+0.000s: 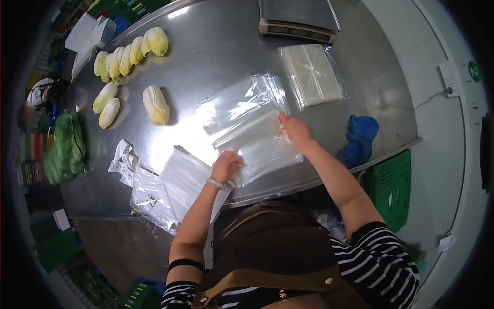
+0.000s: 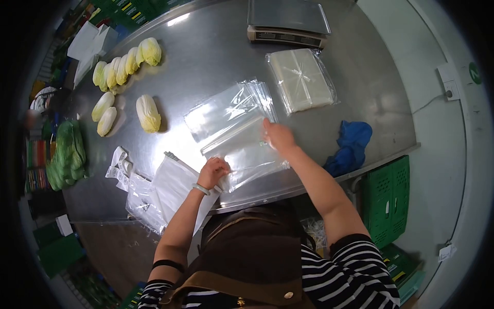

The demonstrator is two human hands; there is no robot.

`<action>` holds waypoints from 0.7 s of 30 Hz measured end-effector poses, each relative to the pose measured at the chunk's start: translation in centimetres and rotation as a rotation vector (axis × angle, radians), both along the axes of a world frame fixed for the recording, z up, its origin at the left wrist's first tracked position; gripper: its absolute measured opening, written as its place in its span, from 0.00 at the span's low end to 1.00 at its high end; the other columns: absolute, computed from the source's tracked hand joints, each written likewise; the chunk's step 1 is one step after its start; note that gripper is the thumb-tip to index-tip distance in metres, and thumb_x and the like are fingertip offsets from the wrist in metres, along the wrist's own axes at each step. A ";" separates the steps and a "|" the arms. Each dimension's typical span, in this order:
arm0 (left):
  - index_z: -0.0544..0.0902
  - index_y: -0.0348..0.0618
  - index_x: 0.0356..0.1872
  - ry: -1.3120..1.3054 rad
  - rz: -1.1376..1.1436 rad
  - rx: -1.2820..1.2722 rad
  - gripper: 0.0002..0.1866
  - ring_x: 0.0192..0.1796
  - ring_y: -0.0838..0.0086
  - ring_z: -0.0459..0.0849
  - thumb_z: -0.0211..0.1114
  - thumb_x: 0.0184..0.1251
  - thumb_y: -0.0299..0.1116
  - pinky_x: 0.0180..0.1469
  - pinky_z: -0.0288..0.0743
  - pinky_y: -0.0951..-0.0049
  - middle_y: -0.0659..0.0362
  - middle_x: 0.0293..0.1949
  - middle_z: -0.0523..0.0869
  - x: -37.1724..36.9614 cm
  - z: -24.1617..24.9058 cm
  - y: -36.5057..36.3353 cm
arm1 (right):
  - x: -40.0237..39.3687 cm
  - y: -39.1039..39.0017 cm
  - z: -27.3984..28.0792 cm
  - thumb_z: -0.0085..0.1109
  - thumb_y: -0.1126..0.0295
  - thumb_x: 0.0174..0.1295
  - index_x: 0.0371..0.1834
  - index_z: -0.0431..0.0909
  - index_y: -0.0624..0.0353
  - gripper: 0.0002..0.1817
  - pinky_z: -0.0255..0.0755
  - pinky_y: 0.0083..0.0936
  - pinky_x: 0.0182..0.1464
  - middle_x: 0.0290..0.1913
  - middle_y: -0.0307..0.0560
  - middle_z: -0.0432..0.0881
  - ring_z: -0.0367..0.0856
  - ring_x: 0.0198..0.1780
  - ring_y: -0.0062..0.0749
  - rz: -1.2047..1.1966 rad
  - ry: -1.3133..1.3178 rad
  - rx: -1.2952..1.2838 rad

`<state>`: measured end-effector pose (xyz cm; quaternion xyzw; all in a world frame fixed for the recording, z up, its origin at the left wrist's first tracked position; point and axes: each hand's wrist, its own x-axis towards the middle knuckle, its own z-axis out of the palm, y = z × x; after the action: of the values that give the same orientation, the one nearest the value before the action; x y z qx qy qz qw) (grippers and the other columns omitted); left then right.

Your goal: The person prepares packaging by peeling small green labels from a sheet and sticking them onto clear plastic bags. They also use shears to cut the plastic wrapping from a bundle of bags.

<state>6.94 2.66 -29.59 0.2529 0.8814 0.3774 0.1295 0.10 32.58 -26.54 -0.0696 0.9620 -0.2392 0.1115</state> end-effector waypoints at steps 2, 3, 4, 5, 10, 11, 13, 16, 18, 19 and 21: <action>0.80 0.37 0.34 -0.333 0.102 0.052 0.09 0.33 0.67 0.79 0.68 0.60 0.33 0.39 0.74 0.70 0.57 0.38 0.84 -0.8 -0.6 -0.6 | -0.1 1.0 0.5 0.64 0.66 0.58 0.41 0.66 0.55 0.16 0.71 0.42 0.31 0.29 0.54 0.82 0.83 0.33 0.46 -0.123 -0.133 -0.354; 0.80 0.37 0.34 -0.470 0.286 0.154 0.10 0.32 0.70 0.78 0.65 0.63 0.34 0.37 0.73 0.71 0.58 0.39 0.84 -1.4 -0.8 -1.0 | -0.4 1.2 2.2 0.63 0.66 0.58 0.41 0.66 0.55 0.15 0.71 0.42 0.31 0.30 0.55 0.81 0.83 0.33 0.47 -0.201 -0.254 -0.601; 0.79 0.36 0.35 -0.608 0.467 0.256 0.11 0.32 0.73 0.78 0.62 0.66 0.35 0.36 0.72 0.71 0.59 0.39 0.84 -2.2 -0.6 -1.4 | -0.5 1.3 3.1 0.62 0.66 0.59 0.42 0.66 0.55 0.15 0.71 0.43 0.31 0.30 0.56 0.81 0.83 0.32 0.48 -0.283 -0.375 -0.848; 0.78 0.36 0.36 -0.607 0.708 0.525 0.11 0.31 0.74 0.77 0.60 0.68 0.36 0.35 0.71 0.72 0.59 0.38 0.83 -3.2 -0.2 -2.5 | -0.4 1.3 3.1 0.61 0.68 0.60 0.42 0.66 0.55 0.14 0.70 0.44 0.31 0.30 0.56 0.81 0.82 0.33 0.49 -0.237 -0.376 -0.828; 0.77 0.37 0.37 0.022 0.854 0.359 0.06 0.33 0.75 0.74 0.59 0.67 0.30 0.38 0.69 0.77 0.60 0.31 0.79 -3.0 4.6 -1.0 | 0.7 -0.4 0.5 0.55 0.73 0.61 0.45 0.65 0.56 0.12 0.72 0.46 0.33 0.31 0.55 0.82 0.83 0.34 0.52 0.249 -0.139 -0.095; 0.78 0.39 0.37 -0.266 0.595 0.277 0.08 0.34 0.73 0.75 0.65 0.63 0.32 0.40 0.71 0.76 0.59 0.31 0.78 -1.9 2.8 -0.7 | 0.8 -1.0 -0.1 0.56 0.73 0.59 0.46 0.64 0.56 0.14 0.73 0.45 0.33 0.31 0.53 0.82 0.83 0.35 0.51 0.281 -0.135 0.056; 0.79 0.45 0.37 0.135 -0.129 -0.017 0.19 0.42 0.62 0.78 0.78 0.44 0.35 0.49 0.71 0.65 0.57 0.34 0.79 -0.5 1.9 0.6 | 0.6 -1.4 -1.3 0.59 0.70 0.59 0.46 0.64 0.56 0.16 0.74 0.45 0.34 0.31 0.53 0.83 0.83 0.35 0.51 0.228 -0.089 0.204; 0.80 0.48 0.34 0.033 -0.029 -0.005 0.11 0.41 0.59 0.77 0.73 0.51 0.33 0.44 0.72 0.62 0.55 0.35 0.78 0.2 -0.6 0.2 | -0.5 -0.6 -1.0 0.61 0.68 0.59 0.45 0.66 0.56 0.15 0.74 0.42 0.33 0.29 0.51 0.82 0.83 0.33 0.48 0.141 -0.074 0.291; 0.80 0.45 0.36 -0.325 0.117 0.062 0.08 0.36 0.70 0.77 0.69 0.57 0.32 0.40 0.72 0.69 0.60 0.31 0.79 -0.1 -1.0 -0.4 | -0.4 -0.1 0.7 0.61 0.68 0.59 0.43 0.67 0.57 0.14 0.73 0.40 0.32 0.28 0.50 0.82 0.82 0.30 0.46 0.027 -0.164 0.023; 0.79 0.44 0.37 -0.498 0.201 0.103 0.07 0.34 0.75 0.77 0.67 0.60 0.31 0.38 0.71 0.72 0.62 0.30 0.80 -0.7 -0.9 -0.5 | -0.9 0.0 2.0 0.62 0.68 0.59 0.41 0.68 0.57 0.13 0.72 0.38 0.31 0.28 0.49 0.81 0.81 0.28 0.45 -0.051 -0.239 -0.247; 0.79 0.42 0.36 -0.526 0.499 0.404 0.07 0.28 0.81 0.74 0.60 0.67 0.34 0.31 0.69 0.76 0.63 0.26 0.79 -2.3 -1.7 -2.0 | -1.4 0.2 4.4 0.62 0.68 0.60 0.39 0.69 0.58 0.12 0.70 0.37 0.30 0.27 0.48 0.81 0.79 0.26 0.43 -0.142 -0.367 -0.615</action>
<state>4.60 0.67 -31.26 -0.0534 0.7606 0.6145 0.2025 -1.27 32.76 -22.10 0.0114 0.8114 -0.5330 0.2395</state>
